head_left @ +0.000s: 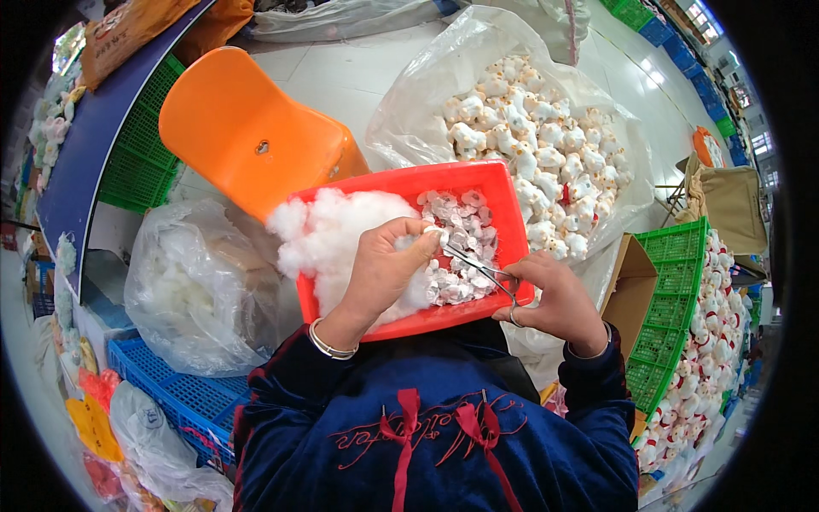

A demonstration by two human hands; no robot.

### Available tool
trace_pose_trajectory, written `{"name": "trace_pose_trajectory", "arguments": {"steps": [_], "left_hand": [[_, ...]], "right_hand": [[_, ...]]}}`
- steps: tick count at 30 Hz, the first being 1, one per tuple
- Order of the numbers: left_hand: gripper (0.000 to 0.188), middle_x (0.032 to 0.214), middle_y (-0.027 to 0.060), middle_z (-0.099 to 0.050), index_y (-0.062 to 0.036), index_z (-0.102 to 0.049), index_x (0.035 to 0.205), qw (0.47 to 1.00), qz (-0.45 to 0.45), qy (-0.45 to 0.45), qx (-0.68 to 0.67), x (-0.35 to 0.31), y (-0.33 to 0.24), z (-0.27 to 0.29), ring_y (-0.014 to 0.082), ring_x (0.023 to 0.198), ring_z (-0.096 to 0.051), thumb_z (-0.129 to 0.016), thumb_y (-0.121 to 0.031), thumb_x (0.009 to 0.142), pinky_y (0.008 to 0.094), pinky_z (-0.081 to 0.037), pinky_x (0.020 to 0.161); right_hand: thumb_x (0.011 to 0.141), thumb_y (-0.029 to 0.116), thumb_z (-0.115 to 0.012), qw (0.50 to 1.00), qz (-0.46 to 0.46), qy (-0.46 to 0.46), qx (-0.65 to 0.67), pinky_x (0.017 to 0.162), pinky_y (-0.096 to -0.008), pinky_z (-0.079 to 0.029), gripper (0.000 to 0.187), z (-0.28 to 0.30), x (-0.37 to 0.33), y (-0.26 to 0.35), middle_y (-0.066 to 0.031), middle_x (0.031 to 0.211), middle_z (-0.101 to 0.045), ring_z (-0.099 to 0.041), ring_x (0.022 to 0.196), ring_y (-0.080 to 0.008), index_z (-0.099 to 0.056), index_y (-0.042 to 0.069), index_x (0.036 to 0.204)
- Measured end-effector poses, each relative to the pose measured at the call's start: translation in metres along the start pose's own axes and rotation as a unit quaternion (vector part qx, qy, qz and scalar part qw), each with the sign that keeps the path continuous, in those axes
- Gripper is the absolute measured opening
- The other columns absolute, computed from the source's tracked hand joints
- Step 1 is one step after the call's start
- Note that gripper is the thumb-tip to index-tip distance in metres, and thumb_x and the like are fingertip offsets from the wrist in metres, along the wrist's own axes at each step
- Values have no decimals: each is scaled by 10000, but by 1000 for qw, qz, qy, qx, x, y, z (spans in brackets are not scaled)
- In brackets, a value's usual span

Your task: The person repeatedly pulls small pieces of white cotton and inserts them into small white objects using a metal tool. The person works over a red tray, handling the cotton and objects one at a time.

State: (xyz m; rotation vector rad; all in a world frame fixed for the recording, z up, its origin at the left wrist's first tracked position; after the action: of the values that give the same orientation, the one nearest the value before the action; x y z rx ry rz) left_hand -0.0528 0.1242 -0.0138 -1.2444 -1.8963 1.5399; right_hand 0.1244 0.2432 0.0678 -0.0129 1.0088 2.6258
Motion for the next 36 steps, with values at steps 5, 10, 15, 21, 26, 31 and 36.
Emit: {"name": "trace_pose_trajectory", "arguments": {"steps": [5, 10, 15, 21, 26, 31, 36], "left_hand": [[151, 903, 8, -718, 28, -741, 1105, 1000, -14, -22, -6, -2, -13, 8, 32, 774, -597, -689, -65, 998, 191, -484, 708], [160, 910, 7, -724, 34, -743, 1103, 998, -18, -24, 49, -6, -14, 2, 32, 798, -609, -679, -69, 1000, 196, -489, 725], [141, 906, 0, -727, 19, -747, 1072, 995, -36, -10, 90, -7, -15, 0, 39, 803, -613, -691, -82, 992, 210, -495, 733], [122, 870, -4, -716, 8, -751, 1038, 993, -27, 10, 117, -12, -19, -7, 32, 774, -600, -715, -95, 983, 198, -482, 711], [106, 856, -8, -704, -5, -750, 1018, 997, 7, 46, 63, -8, -16, -3, 27, 747, -587, -726, -102, 982, 196, -465, 671], [102, 843, -7, -696, -3, -741, 1018, 997, 8, 60, 53, -10, -15, -10, 31, 734, -582, -731, -99, 985, 201, -468, 665], [136, 838, -41, -696, -21, -752, 1036, 999, -21, 40, -6, -10, -15, -3, 8, 742, -580, -744, -152, 999, 201, -468, 654]], "right_hand": [[717, 216, -898, 997, -15, -10, -81, 887, -424, -509, 524, 5, -3, 4, -121, 1015, -711, -655, 1006, -323, -717, 13, 1164], [759, 215, -863, 999, 4, -45, -27, 769, -418, -524, 399, 4, 0, 7, -109, 860, -695, -669, 865, -315, -739, 24, 1087], [698, 135, -915, 997, -18, -51, -49, 677, -375, -516, 372, 2, 4, 6, -56, 724, -668, -646, 725, -237, -751, 26, 1014], [695, 115, -903, 999, -9, -35, -35, 638, -370, -505, 368, 0, 6, 7, -73, 725, -658, -638, 686, -236, -750, 19, 1015], [728, 206, -850, 999, -8, 20, -36, 674, -429, -511, 334, -2, 9, 6, -106, 774, -665, -664, 767, -318, -747, 37, 996], [721, 185, -850, 999, 30, -8, -42, 680, -430, -515, 332, 4, 13, 13, -115, 782, -672, -674, 773, -316, -746, 38, 1001], [772, 187, -868, 997, -15, 22, 75, 647, -379, -515, 349, -10, 12, 9, -126, 759, -676, -664, 687, -268, -735, 13, 1043]]}}
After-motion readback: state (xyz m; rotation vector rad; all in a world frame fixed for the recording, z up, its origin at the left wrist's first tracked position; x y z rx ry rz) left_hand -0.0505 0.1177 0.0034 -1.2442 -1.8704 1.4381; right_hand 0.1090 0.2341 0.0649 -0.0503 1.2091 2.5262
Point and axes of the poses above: each hand's wrist, its own x-axis towards the middle knuckle, its own z-axis out of the back of the hand, y = z × x, the point moved 9 cm from there along x, towards the middle knuckle
